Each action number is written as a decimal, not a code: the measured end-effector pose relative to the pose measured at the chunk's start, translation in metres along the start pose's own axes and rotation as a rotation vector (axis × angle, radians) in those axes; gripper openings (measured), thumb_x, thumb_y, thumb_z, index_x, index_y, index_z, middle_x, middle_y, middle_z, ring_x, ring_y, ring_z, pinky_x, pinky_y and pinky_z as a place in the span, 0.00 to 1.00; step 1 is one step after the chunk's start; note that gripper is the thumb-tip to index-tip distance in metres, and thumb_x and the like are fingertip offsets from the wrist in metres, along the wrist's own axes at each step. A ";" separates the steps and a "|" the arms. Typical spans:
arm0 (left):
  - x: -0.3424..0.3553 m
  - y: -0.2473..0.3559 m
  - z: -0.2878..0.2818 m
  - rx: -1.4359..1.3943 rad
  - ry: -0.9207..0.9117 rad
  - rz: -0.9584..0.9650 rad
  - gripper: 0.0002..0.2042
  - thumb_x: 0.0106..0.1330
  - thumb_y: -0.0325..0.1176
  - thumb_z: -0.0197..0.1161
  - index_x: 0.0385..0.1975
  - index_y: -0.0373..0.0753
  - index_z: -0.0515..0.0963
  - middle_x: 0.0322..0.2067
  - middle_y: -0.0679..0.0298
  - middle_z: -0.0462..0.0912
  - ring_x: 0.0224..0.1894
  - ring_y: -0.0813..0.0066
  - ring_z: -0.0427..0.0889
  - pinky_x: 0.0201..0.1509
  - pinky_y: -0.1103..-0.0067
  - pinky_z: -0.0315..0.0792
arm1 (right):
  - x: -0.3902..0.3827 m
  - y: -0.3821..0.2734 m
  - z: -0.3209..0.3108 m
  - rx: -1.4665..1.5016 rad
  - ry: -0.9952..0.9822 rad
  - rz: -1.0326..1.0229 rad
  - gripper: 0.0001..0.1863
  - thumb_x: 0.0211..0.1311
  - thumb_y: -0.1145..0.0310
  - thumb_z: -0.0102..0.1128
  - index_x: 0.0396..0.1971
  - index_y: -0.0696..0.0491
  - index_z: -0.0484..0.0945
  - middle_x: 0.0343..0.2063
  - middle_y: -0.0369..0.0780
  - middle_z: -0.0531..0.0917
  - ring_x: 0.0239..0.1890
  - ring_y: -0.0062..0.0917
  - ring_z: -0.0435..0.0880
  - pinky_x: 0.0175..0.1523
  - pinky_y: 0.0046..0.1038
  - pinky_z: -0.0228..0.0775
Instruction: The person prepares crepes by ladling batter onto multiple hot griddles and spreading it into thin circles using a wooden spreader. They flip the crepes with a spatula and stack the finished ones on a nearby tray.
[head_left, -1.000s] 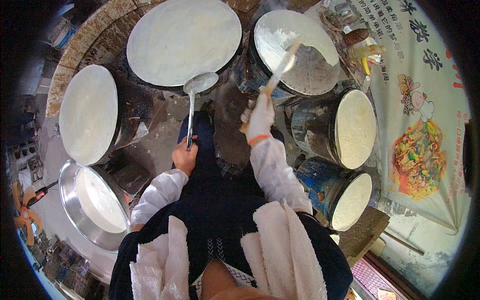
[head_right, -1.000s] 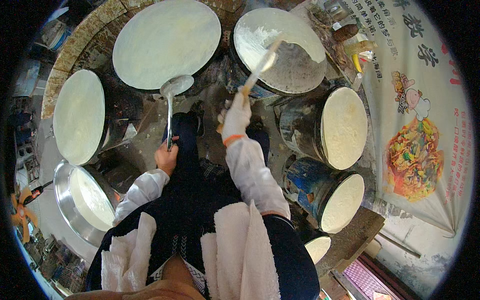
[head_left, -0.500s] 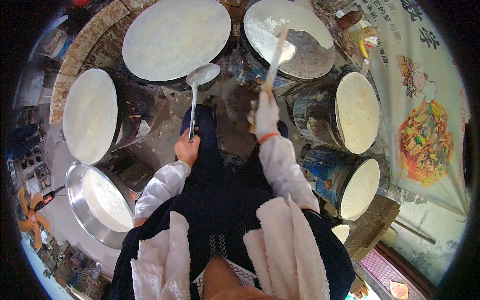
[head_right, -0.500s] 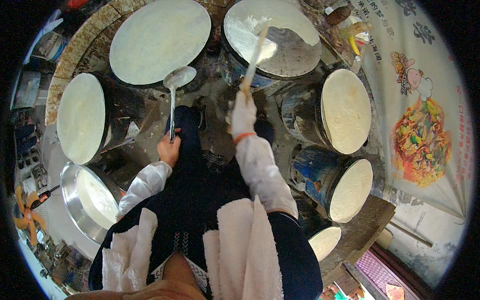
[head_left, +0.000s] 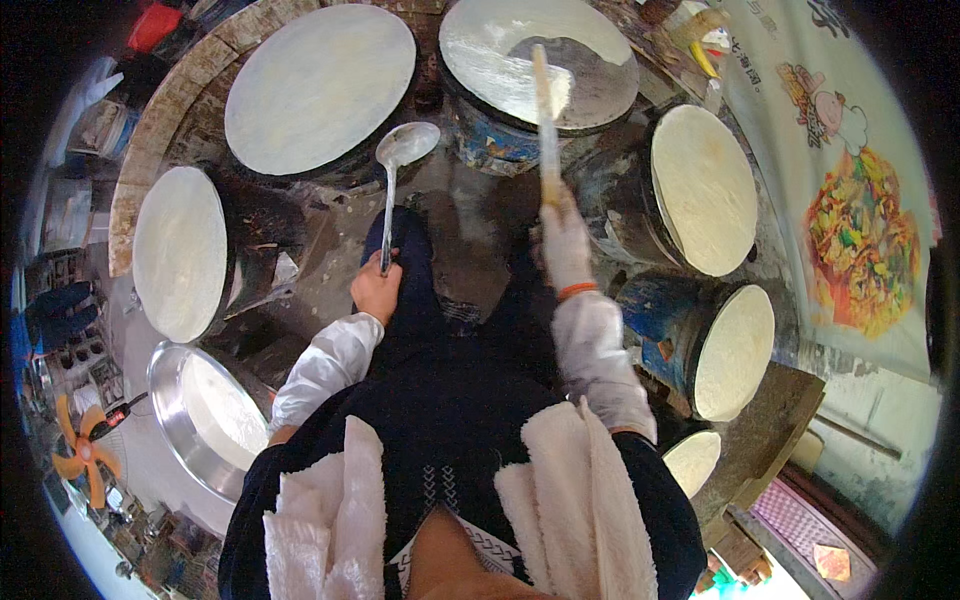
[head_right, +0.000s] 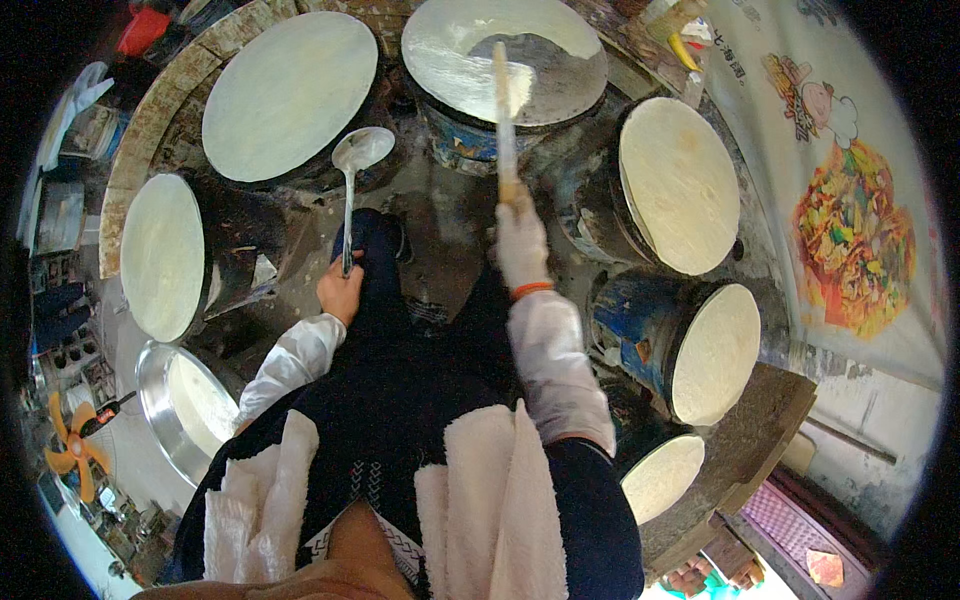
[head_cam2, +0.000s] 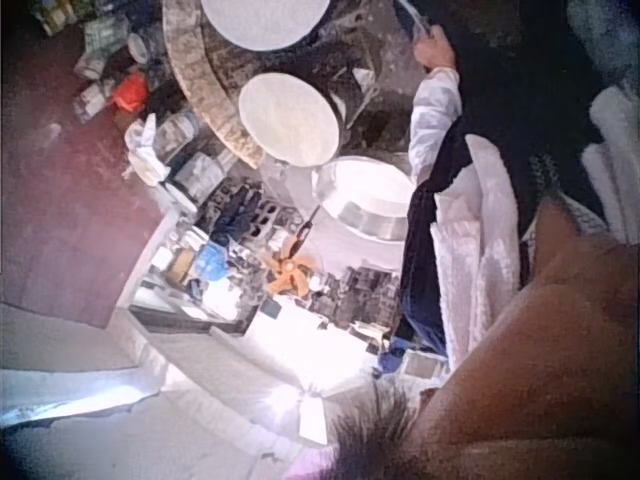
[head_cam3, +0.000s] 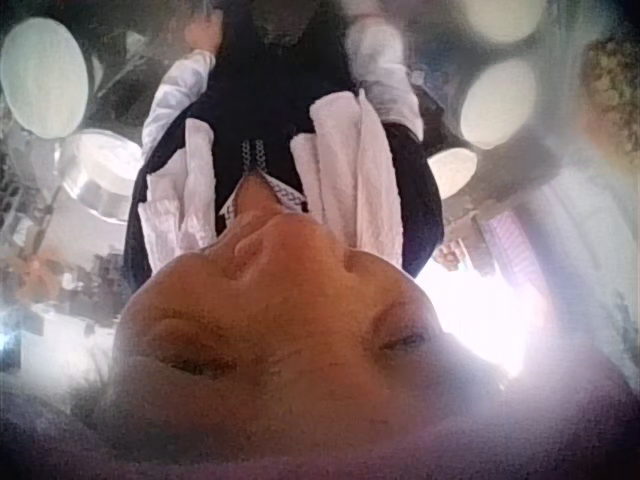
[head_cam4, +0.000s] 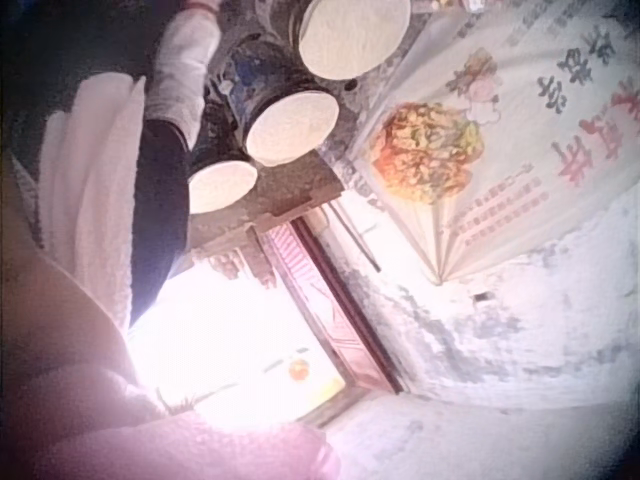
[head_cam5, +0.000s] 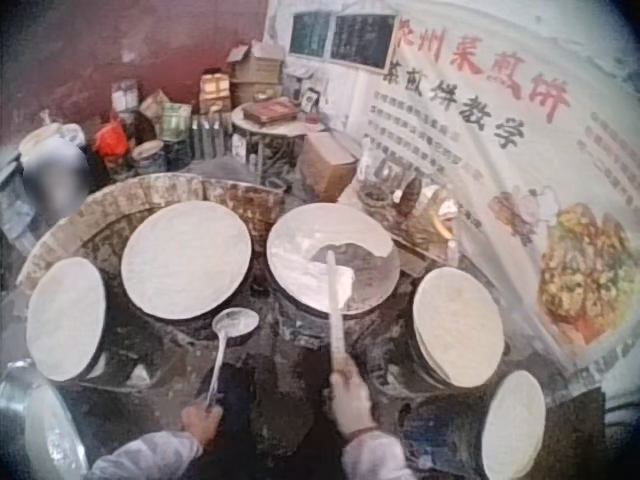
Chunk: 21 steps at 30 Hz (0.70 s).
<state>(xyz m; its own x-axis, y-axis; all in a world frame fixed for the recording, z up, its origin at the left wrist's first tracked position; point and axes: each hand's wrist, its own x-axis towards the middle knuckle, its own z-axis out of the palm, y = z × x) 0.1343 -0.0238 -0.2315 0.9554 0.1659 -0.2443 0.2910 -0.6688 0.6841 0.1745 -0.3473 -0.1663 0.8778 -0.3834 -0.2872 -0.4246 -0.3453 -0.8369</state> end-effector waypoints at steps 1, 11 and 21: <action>-0.002 -0.001 0.003 0.008 -0.008 0.011 0.15 0.62 0.41 0.59 0.46 0.48 0.86 0.40 0.55 0.87 0.42 0.51 0.85 0.49 0.65 0.77 | 0.002 -0.004 -0.028 0.031 -0.019 0.070 0.25 0.73 0.67 0.52 0.68 0.48 0.67 0.45 0.42 0.84 0.42 0.29 0.84 0.47 0.30 0.76; -0.002 0.021 0.019 0.034 -0.038 -0.007 0.15 0.62 0.42 0.59 0.45 0.50 0.86 0.41 0.55 0.86 0.42 0.51 0.85 0.48 0.64 0.76 | -0.013 0.026 -0.027 0.016 -0.128 -0.130 0.26 0.72 0.62 0.55 0.67 0.52 0.70 0.52 0.46 0.83 0.52 0.33 0.83 0.59 0.30 0.72; -0.002 0.037 0.028 0.110 -0.055 0.002 0.15 0.62 0.42 0.59 0.45 0.49 0.86 0.41 0.55 0.86 0.42 0.50 0.85 0.48 0.63 0.76 | -0.003 -0.002 -0.108 0.122 -0.432 0.098 0.25 0.72 0.66 0.54 0.67 0.54 0.69 0.48 0.39 0.83 0.47 0.22 0.81 0.53 0.25 0.72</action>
<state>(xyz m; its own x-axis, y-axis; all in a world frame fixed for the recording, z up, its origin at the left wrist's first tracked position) 0.1419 -0.0695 -0.2252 0.9509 0.1266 -0.2823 0.2790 -0.7450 0.6058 0.1485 -0.4383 -0.1132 0.8579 -0.0078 -0.5137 -0.5035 -0.2117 -0.8377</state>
